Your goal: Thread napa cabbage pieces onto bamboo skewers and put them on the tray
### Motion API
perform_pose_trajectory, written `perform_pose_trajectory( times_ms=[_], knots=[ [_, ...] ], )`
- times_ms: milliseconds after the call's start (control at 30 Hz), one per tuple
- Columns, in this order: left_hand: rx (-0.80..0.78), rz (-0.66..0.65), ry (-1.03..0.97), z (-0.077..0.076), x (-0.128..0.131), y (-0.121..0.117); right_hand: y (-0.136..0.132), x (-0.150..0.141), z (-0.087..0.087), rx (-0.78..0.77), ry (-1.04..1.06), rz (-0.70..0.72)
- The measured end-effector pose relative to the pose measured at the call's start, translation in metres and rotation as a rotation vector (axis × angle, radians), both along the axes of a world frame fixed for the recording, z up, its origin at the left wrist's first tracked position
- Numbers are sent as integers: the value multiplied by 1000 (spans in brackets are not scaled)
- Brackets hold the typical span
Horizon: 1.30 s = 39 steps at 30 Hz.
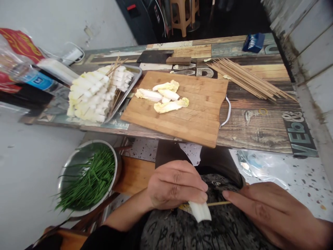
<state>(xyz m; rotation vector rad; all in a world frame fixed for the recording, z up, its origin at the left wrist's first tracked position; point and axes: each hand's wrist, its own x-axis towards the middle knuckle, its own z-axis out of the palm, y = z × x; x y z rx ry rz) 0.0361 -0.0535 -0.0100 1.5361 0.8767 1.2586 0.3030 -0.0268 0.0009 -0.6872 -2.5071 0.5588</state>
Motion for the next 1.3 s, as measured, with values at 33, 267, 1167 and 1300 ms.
perform_pose_trajectory(
  times_ms=[33, 267, 1167, 1300],
  knots=[
    [21, -17, 9, 1, 0, 1, 2, 1, 2, -24, 4, 39],
    [462, -33, 42, 6, 7, 11, 11, 7, 6, -58, -17, 205],
    [-449, 532, -221, -12, 23, 15, 48, -27, -1, -157, 50, -29],
    [-477, 395, -118, -5, 30, 16, 44, -31, 3, -259, 77, 59]
  ],
)
